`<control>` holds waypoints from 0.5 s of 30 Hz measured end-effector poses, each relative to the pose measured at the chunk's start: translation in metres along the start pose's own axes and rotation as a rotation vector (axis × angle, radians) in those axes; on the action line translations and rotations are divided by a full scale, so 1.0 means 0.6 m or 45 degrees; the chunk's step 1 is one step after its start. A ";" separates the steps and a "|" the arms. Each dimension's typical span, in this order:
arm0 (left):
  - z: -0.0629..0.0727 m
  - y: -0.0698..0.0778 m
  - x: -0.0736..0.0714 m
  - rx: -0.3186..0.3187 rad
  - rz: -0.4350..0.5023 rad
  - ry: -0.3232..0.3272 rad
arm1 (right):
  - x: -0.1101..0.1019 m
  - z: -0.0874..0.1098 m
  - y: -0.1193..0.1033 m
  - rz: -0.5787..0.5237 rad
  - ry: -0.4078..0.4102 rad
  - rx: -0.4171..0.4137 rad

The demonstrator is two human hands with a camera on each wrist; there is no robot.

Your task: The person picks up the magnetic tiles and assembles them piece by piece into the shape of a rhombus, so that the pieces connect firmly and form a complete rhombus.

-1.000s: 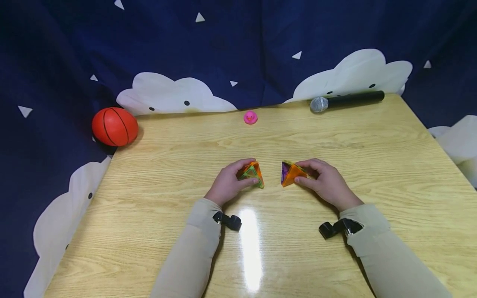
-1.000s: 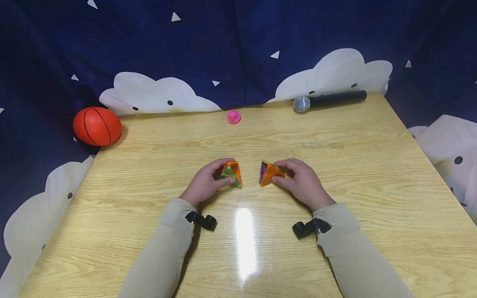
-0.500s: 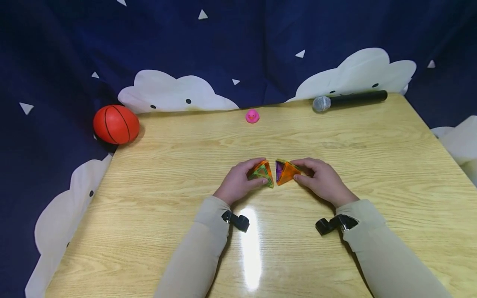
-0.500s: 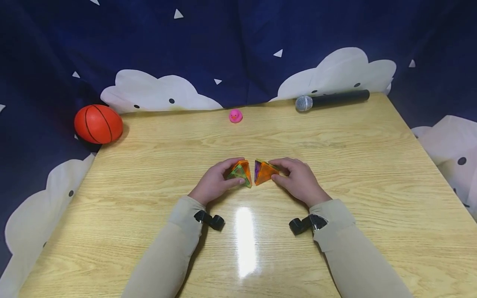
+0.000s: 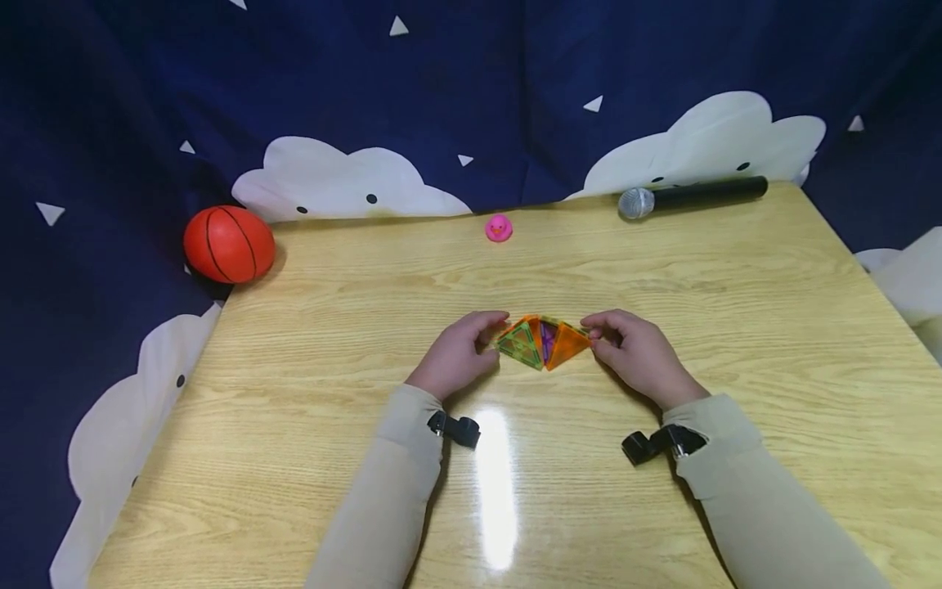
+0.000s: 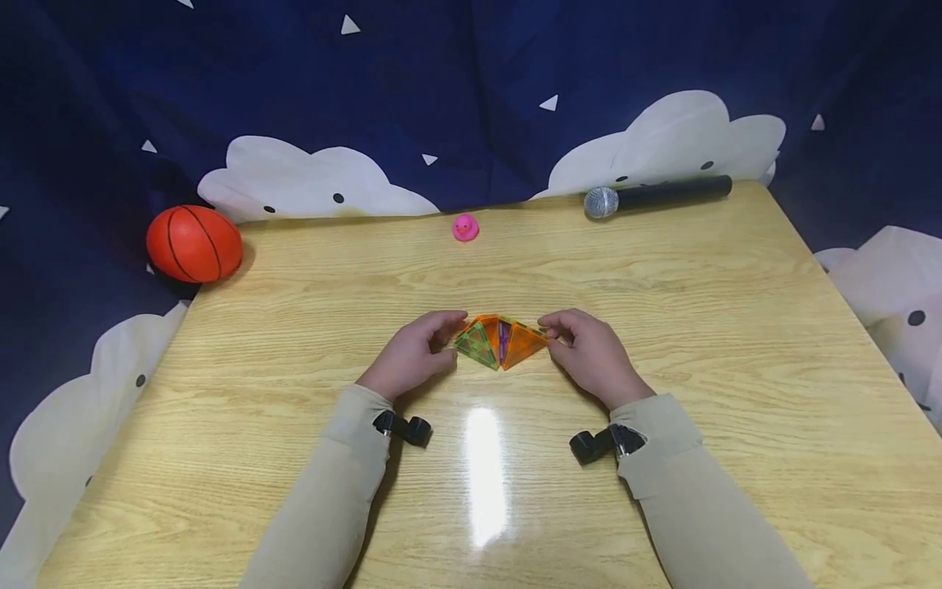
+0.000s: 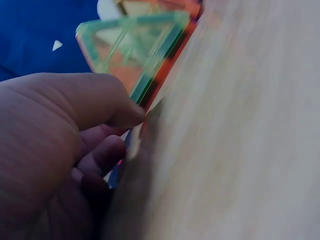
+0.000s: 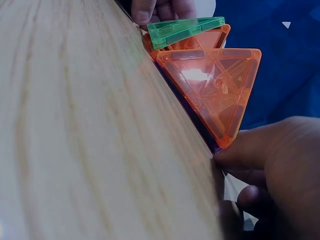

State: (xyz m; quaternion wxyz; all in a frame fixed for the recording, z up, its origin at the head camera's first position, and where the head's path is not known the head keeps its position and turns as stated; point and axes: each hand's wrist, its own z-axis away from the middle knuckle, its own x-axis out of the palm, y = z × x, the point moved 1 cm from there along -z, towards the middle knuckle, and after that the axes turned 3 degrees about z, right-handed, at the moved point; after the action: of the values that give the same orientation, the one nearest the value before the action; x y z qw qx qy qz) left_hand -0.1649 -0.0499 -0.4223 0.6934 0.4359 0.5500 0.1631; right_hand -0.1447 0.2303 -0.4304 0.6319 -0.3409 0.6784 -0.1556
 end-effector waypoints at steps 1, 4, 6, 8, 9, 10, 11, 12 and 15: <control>0.001 -0.002 -0.003 -0.011 -0.013 0.011 | 0.000 0.000 -0.001 -0.004 0.007 0.007; 0.003 -0.006 -0.009 -0.023 -0.014 0.034 | 0.001 -0.002 -0.003 -0.014 0.017 0.028; 0.003 -0.008 -0.008 -0.024 -0.009 0.045 | 0.001 -0.002 -0.003 -0.025 0.020 0.037; 0.004 -0.010 -0.006 -0.018 0.003 0.067 | 0.001 -0.002 -0.002 -0.038 0.020 0.043; 0.004 -0.011 -0.005 -0.012 0.013 0.085 | 0.002 -0.001 -0.001 -0.045 0.024 0.047; 0.004 -0.012 -0.004 -0.005 0.030 0.105 | 0.001 0.000 0.000 -0.052 0.028 0.050; 0.004 -0.013 -0.002 0.001 0.053 0.124 | 0.001 0.001 0.001 -0.058 0.035 0.052; 0.005 -0.014 -0.001 0.010 0.078 0.142 | 0.001 0.002 0.002 -0.066 0.041 0.055; 0.006 -0.015 0.002 0.035 0.148 0.178 | 0.000 0.005 0.004 -0.081 0.060 0.068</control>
State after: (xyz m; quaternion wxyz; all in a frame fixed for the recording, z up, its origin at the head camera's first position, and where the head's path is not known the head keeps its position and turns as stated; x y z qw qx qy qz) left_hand -0.1637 -0.0554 -0.4302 0.6365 0.4642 0.5732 0.2255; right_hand -0.1424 0.2324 -0.4324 0.6193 -0.3416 0.6775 -0.2018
